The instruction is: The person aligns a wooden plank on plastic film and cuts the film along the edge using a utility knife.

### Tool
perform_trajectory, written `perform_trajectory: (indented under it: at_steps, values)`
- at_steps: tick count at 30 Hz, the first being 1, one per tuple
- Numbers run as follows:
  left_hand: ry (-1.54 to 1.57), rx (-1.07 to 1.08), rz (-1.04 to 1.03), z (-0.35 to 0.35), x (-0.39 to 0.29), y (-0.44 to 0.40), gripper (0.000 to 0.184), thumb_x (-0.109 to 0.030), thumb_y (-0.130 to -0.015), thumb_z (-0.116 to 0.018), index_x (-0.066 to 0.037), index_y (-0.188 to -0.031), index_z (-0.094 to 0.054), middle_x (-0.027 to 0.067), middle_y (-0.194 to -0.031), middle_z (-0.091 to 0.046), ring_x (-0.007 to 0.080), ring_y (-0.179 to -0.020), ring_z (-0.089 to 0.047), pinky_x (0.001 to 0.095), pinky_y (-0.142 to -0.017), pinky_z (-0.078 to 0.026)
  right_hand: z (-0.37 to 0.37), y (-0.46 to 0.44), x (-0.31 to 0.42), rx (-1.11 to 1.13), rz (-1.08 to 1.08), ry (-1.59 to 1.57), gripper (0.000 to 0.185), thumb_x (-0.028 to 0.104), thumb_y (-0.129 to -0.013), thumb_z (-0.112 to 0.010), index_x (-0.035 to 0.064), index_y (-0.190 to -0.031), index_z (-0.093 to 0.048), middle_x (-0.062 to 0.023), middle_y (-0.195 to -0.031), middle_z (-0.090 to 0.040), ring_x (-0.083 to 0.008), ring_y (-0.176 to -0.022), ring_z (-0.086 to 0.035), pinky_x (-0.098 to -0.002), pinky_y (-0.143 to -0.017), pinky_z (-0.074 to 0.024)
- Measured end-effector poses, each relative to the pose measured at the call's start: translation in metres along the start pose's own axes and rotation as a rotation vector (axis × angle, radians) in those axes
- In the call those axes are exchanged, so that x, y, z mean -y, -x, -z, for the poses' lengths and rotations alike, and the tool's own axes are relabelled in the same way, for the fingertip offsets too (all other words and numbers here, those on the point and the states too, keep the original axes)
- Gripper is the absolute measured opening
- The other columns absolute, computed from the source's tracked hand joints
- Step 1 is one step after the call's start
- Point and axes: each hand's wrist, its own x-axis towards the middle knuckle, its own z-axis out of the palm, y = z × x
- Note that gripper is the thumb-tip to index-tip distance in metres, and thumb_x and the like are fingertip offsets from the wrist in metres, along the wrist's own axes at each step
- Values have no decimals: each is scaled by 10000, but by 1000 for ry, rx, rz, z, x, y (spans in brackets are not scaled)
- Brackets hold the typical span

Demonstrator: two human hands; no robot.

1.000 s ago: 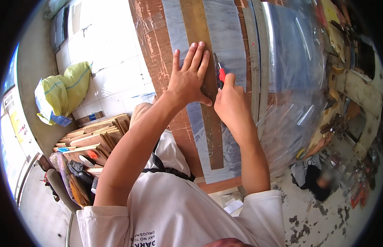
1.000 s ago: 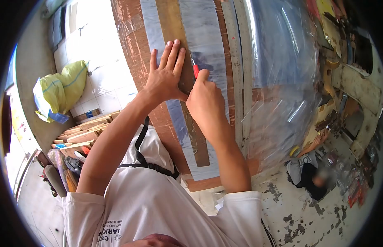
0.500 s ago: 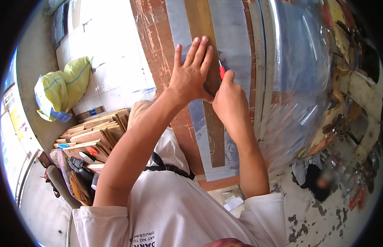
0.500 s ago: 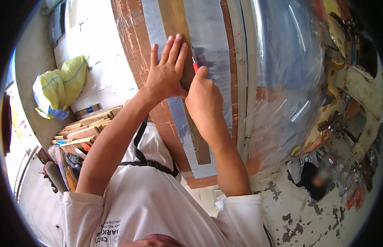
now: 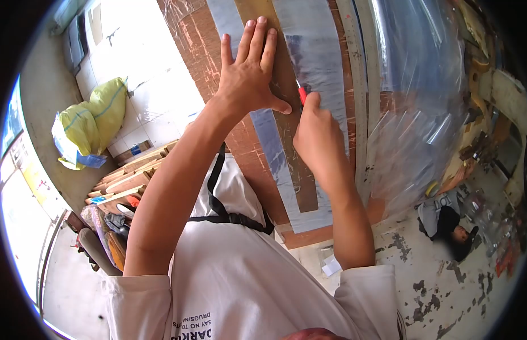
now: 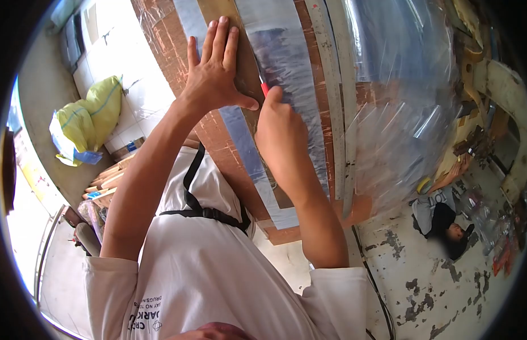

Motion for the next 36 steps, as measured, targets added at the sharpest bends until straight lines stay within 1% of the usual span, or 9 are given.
perform_trajectory:
  at_steps: [7, 10, 16, 19, 21, 24, 27, 34, 36]
  values:
    - [45, -28, -5, -1, 2, -1, 1607, -745, -384, -873, -8, -1614, -148, 195, -1697, -86, 353, -1578, -58, 688, -1201, -58, -21, 53, -25, 166, -145, -4, 287, -16, -887, -582, -41, -1113, -407, -312, -799, -670, -508, -808, -694, -581, -710, -563]
    - [68, -28, -14, 3, 2, -3, 1626, -724, -373, -891, 5, -1612, -132, 208, -1695, -81, 371, -1577, -43, 689, -1201, -45, -22, 55, -30, 134, -108, 1, 286, -24, -881, -585, -44, -1103, -406, -307, -788, -665, -512, -792, -688, -578, -703, -563]
    - [47, 30, 9, 8, 1, -3, 1607, -737, -401, -878, -5, -1617, -126, 197, -1698, -80, 355, -1579, -57, 675, -1208, -58, 39, 63, -10, 67, -26, -36, 266, -3, -905, -585, -56, -1089, -401, -316, -798, -658, -511, -776, -672, -577, -669, -533]
    - [40, 51, 15, 12, -1, -3, 1592, -735, -411, -875, -2, -1616, -137, 193, -1699, -86, 347, -1579, -75, 664, -1212, -62, 42, 34, 3, -93, 56, -117, 214, 7, -935, -583, -28, -1072, -422, -316, -791, -630, -528, -815, -634, -567, -666, -483]
    - [24, 114, 38, 15, -2, -3, 1535, -723, -456, -871, -31, -1622, -151, 174, -1704, -81, 307, -1586, -53, 648, -1222, -38, 41, 3, 15, -118, 94, -99, 220, 9, -933, -593, -38, -1062, -422, -327, -791, -629, -528, -792, -633, -564, -654, -488]
    - [57, 72, 30, 13, -1, -2, 1526, -714, -458, -874, -33, -1621, -158, 165, -1705, -83, 304, -1586, -48, 650, -1223, -32, 31, -32, 23, -164, 117, -99, 216, 18, -933, -590, -61, -1047, -425, -339, -806, -642, -523, -784, -651, -573, -663, -508]
    - [50, 101, 44, 14, -3, -3, 1520, -711, -455, -874, -36, -1619, -167, 155, -1706, -82, 303, -1586, -46, 652, -1223, -37, 36, -36, 33, -110, 88, -16, 235, 17, -919, -601, -81, -1048, -431, -339, -825, -669, -501, -810, -694, -538, -676, -580]
    - [71, 65, 35, 13, -1, -3, 1507, -706, -457, -872, -38, -1616, -179, 150, -1705, -94, 297, -1585, -65, 649, -1225, -48, 31, -38, 34, -83, 81, -10, 247, 19, -915, -608, -84, -1053, -432, -337, -833, -674, -501, -818, -696, -548, -682, -582]
    - [37, 103, 38, 15, -1, -3, 1506, -708, -453, -870, -38, -1616, -186, 150, -1704, -102, 295, -1584, -73, 650, -1225, -53, 31, -39, 33, -86, 71, -33, 220, 7, -926, -579, -72, -1056, -421, -334, -818, -657, -511, -801, -670, -567, -693, -539]
